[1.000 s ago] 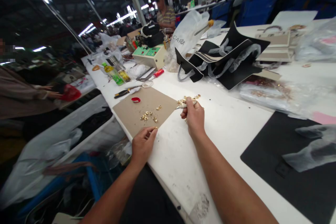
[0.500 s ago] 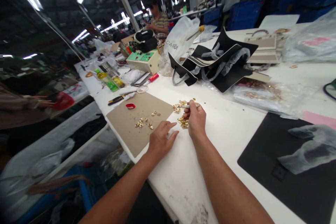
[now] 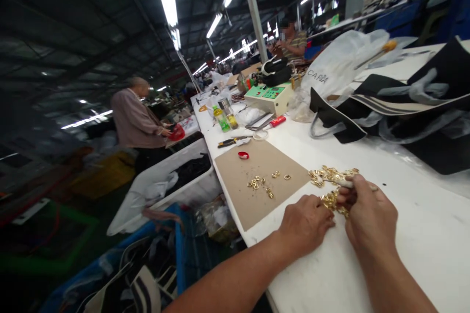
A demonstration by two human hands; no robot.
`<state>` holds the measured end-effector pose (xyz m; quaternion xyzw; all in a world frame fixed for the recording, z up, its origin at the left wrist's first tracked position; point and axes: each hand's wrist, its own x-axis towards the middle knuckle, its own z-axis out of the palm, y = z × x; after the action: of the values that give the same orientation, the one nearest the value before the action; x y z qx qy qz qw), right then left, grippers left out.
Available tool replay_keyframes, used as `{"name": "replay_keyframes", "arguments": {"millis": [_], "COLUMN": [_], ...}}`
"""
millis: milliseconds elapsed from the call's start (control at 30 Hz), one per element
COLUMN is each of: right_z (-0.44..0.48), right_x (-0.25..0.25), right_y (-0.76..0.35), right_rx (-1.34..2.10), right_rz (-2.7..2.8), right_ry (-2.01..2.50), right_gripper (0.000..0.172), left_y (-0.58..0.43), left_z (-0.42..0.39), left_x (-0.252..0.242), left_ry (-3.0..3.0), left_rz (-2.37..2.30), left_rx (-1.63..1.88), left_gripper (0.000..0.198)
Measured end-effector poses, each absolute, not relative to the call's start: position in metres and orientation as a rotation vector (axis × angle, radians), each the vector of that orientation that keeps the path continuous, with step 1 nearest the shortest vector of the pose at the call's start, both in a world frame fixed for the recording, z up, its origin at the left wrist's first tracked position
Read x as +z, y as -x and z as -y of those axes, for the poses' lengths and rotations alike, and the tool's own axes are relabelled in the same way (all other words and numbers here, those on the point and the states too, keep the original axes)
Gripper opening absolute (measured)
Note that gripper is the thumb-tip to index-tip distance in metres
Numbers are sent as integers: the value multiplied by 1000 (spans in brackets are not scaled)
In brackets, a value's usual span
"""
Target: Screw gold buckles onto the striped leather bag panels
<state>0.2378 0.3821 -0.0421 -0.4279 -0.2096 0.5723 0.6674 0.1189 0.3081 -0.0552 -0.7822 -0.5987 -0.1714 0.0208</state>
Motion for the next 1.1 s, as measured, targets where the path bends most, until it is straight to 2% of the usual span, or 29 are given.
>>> {"name": "replay_keyframes", "arguments": {"millis": [100, 200, 333, 400, 467, 567, 767, 1100], "right_z": [-380, -376, -361, -350, -338, -325, -320, -322], "right_x": [-40, -40, -40, -39, -39, -40, -43, -43], "right_y": [-237, -233, -220, -209, -197, -182, -176, -176], "right_rx": [1280, 1302, 1385, 1446, 1511, 1566, 1554, 1586], "right_rz": [446, 504, 656, 738, 821, 941, 1045, 1033], "right_ry": [943, 943, 975, 943, 902, 879, 908, 916], "right_gripper": [24, 27, 40, 43, 43, 40, 38, 36], "left_y": [-112, -103, -88, -78, -67, -54, -47, -36], "left_z": [-289, -270, -252, -247, -244, -242, -240, -239], "left_x": [-52, -45, -34, -32, -32, -37, -42, -34], "left_ry": [2503, 2456, 1913, 1542, 1294, 1182, 1250, 1313], "left_rz": [1821, 1959, 2569, 2820, 2832, 2727, 2673, 2664], "left_rx": [-851, -1365, -2081, -2351, -2545, -2679, -2722, -2750], "left_gripper": [25, 22, 18, 25, 33, 40, 36, 46]}}
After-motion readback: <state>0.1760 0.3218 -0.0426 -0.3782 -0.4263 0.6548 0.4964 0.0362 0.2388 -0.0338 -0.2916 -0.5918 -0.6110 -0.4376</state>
